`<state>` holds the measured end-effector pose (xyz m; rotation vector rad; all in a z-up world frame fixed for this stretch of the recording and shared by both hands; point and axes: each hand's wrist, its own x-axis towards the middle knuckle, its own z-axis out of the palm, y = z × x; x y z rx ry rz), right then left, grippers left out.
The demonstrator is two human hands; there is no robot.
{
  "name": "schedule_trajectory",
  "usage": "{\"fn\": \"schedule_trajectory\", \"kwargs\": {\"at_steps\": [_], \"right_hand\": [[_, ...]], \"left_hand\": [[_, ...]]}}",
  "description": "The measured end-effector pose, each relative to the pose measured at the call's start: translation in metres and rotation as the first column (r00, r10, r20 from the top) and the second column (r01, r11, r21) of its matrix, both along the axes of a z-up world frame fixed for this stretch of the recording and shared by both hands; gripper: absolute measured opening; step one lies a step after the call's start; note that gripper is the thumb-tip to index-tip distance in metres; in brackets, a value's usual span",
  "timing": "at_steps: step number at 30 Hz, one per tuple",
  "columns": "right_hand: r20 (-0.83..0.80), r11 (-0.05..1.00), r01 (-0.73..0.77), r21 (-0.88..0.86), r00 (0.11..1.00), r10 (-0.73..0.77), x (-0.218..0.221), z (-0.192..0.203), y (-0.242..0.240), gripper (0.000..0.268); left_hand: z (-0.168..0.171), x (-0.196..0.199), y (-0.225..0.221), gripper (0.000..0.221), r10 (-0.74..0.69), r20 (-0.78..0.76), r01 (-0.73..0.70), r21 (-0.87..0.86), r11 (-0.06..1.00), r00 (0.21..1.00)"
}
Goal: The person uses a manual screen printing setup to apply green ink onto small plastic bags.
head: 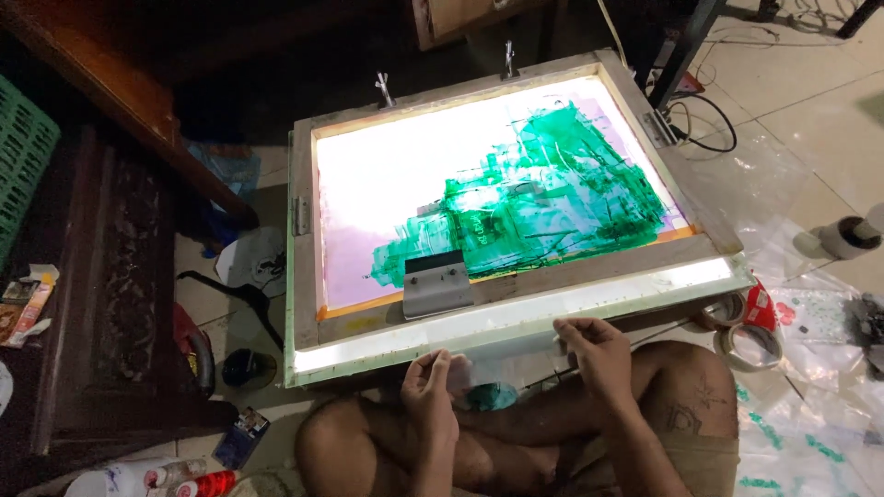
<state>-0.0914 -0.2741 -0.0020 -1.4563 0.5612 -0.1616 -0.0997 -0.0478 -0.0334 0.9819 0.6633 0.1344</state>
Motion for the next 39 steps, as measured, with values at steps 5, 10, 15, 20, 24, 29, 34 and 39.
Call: {"fn": "schedule_trajectory", "kwargs": {"at_steps": [5,10,15,20,24,29,34,39], "right_hand": [[0.049,0.992,0.105,0.07,0.993,-0.108,0.0,0.005,0.0,0.019],[0.062,0.981,0.158,0.115,0.984,-0.166,-0.019,-0.028,0.008,0.024],[0.019,0.971,0.231,0.056,0.972,-0.233,-0.023,-0.032,0.003,0.034],[0.211,0.962,0.183,0.204,0.951,-0.226,-0.019,-0.005,-0.002,0.038],[0.266,0.947,0.148,0.284,0.937,-0.226,-0.022,-0.003,-0.003,0.036],[0.372,0.969,-0.103,0.225,0.928,0.012,-0.026,0.011,-0.014,0.022],[0.33,0.861,-0.505,0.066,0.825,0.459,-0.028,0.065,-0.041,0.025],[0.217,0.668,-0.697,-0.262,0.632,0.744,-0.028,0.149,-0.024,0.017]], "left_hand": [[0.013,-0.003,-0.007,0.016,-0.038,-0.03,0.035,-0.1,0.994,0.999],[-0.014,-0.003,-0.007,0.019,-0.05,-0.021,0.046,-0.142,0.989,0.999],[-0.022,-0.005,-0.003,0.021,-0.062,-0.012,0.06,-0.105,0.993,0.998],[-0.014,-0.009,-0.004,0.015,-0.085,0.122,0.104,-0.162,0.981,0.989],[0.003,-0.018,-0.018,0.043,-0.108,0.18,0.152,-0.255,0.955,0.978],[-0.04,-0.087,-0.058,0.048,-0.068,-0.057,0.076,0.15,0.986,0.996],[0.062,-0.068,-0.048,0.071,-0.507,0.411,0.258,0.525,0.811,0.758],[0.112,0.007,-0.034,0.08,-0.728,0.562,0.693,0.339,0.636,0.393]]}}
